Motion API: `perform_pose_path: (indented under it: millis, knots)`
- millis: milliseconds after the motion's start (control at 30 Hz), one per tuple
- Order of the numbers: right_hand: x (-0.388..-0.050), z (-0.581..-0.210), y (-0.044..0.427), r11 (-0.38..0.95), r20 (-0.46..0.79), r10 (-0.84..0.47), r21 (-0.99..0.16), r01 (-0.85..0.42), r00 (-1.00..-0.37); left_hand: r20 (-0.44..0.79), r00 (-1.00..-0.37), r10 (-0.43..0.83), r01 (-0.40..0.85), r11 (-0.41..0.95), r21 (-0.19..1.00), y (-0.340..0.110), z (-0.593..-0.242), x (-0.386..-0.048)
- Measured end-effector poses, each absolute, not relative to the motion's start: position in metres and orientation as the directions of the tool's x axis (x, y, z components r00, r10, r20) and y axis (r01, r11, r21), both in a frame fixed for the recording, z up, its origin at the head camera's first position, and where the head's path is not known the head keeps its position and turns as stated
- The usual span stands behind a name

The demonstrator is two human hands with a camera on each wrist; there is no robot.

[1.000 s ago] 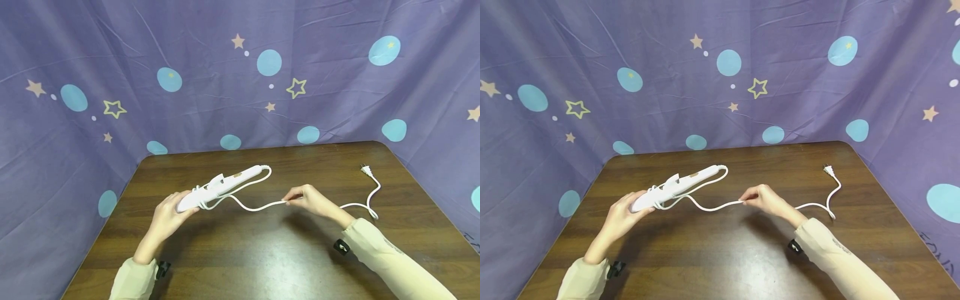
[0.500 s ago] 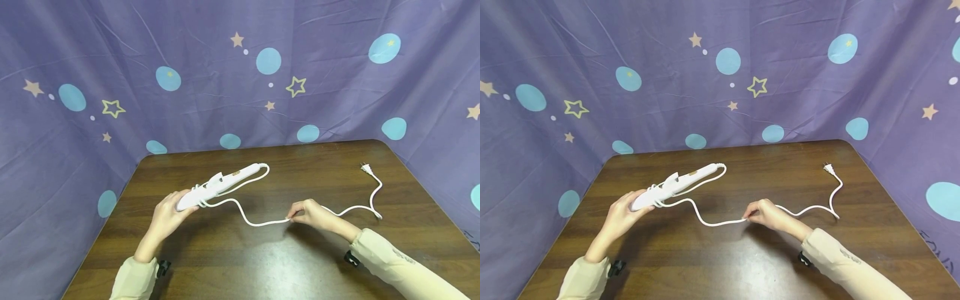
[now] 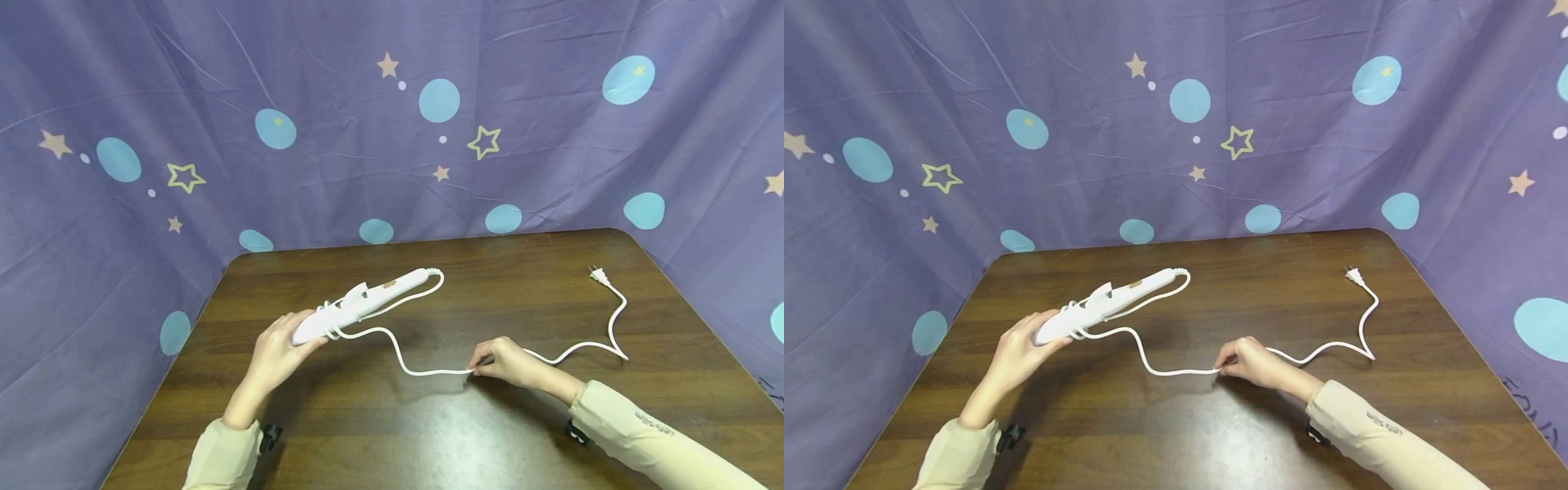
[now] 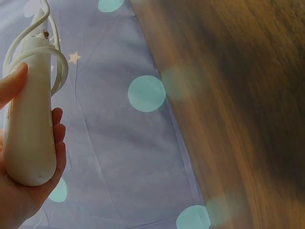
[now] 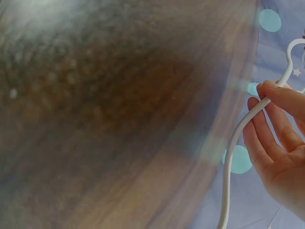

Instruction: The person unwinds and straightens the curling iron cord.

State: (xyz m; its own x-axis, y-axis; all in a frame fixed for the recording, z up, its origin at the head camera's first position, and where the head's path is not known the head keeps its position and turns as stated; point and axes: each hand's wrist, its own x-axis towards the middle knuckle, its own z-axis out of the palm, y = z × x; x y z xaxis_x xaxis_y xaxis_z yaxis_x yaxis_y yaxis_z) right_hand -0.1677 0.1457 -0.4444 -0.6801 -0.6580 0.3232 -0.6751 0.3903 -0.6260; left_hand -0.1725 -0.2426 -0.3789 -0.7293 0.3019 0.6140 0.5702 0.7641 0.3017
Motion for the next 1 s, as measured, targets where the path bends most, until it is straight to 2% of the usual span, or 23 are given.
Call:
perform_pose_path:
  millis: [467, 867, 1000]
  knots:
    - [-0.167, -0.436, 0.133, 0.42, 0.215, -0.633, -0.712, -0.563, -0.744, 0.626, -0.706, 0.33, 0.589, 0.764, 0.261, -0.238, -0.376, -0.172]
    - [-0.169, -0.406, 0.09, 0.298, 0.318, -0.619, -0.751, -0.589, -0.719, 0.612, -0.71, 0.348, 0.586, 0.774, 0.24, -0.232, -0.374, -0.171]
    - [-0.169, -0.402, 0.077, 0.271, 0.323, -0.605, -0.776, -0.57, -0.728, 0.611, -0.709, 0.352, 0.587, 0.775, 0.235, -0.231, -0.374, -0.171]
